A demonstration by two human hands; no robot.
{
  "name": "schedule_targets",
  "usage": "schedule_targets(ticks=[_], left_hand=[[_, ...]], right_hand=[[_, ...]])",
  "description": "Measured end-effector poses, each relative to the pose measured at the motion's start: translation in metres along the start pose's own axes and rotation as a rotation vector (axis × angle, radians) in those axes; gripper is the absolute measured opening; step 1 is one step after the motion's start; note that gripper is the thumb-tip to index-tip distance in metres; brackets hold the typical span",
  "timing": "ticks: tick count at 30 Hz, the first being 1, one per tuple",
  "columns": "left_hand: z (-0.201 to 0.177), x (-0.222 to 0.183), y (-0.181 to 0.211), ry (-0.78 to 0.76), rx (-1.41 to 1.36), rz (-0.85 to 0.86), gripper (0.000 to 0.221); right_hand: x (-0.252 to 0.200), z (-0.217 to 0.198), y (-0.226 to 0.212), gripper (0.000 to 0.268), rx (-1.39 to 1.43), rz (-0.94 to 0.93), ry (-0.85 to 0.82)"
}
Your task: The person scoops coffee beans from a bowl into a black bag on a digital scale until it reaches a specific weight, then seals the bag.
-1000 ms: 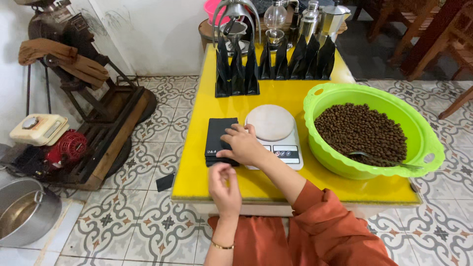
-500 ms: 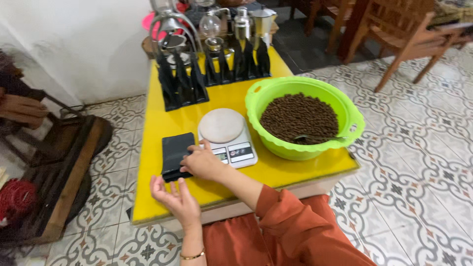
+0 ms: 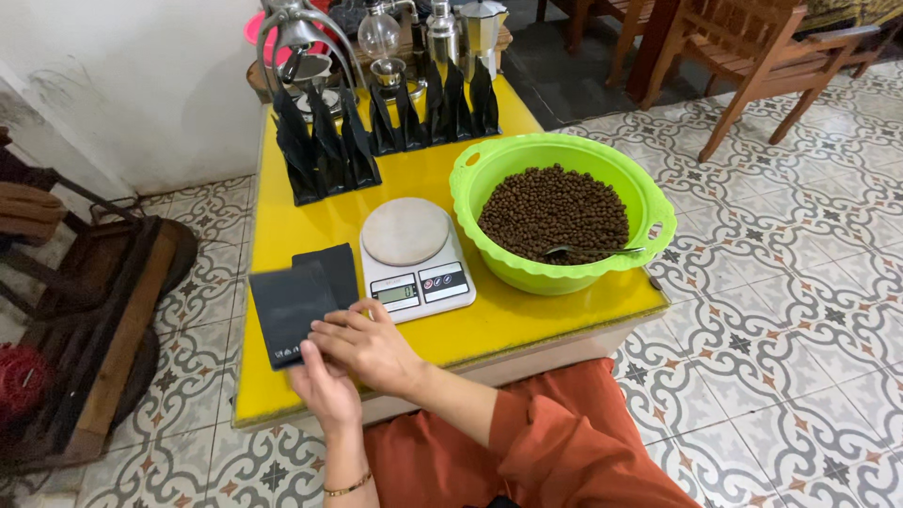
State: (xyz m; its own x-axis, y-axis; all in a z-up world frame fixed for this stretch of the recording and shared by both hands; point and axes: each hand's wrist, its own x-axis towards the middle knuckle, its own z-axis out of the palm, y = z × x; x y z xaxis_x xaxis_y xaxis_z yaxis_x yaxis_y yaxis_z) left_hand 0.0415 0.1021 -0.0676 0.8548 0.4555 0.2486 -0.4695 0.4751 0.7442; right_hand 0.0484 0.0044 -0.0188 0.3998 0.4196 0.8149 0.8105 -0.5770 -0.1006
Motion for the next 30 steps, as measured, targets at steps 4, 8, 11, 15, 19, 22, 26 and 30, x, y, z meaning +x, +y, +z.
schedule_targets(ticks=[4,8,11,15,19,22,26,30], left_hand=[[-0.028,0.004,-0.024,0.036,-0.005,0.010,0.025],[-0.011,-0.014,-0.004,-0.060,0.319,0.025,0.025],[0.010,-0.032,0.021,-0.129,0.455,0.029,0.023],[0.009,-0.041,0.015,-0.211,0.599,0.150,0.020],[0.014,-0.040,0.009,-0.200,0.683,0.189,0.022],[0.026,-0.043,0.012,-0.145,0.728,0.195,0.031],[0.063,-0.060,0.029,-0.192,0.837,0.419,0.044],[0.091,-0.095,0.034,-0.464,0.766,0.410,0.037]], right_hand=[[-0.014,-0.021,-0.016,0.025,0.101,0.078,-0.012],[-0.023,-0.066,-0.016,0.017,0.194,0.375,0.163],[-0.039,-0.094,-0.007,0.024,0.163,0.570,0.348],[-0.055,-0.124,0.005,0.031,0.399,0.861,0.371],[-0.091,-0.122,0.019,0.024,0.583,1.024,0.294],[-0.095,-0.135,0.017,0.020,0.851,1.047,0.121],[-0.095,-0.135,0.008,0.011,0.658,1.225,0.416],[-0.093,-0.132,-0.002,0.027,0.634,1.063,0.583]])
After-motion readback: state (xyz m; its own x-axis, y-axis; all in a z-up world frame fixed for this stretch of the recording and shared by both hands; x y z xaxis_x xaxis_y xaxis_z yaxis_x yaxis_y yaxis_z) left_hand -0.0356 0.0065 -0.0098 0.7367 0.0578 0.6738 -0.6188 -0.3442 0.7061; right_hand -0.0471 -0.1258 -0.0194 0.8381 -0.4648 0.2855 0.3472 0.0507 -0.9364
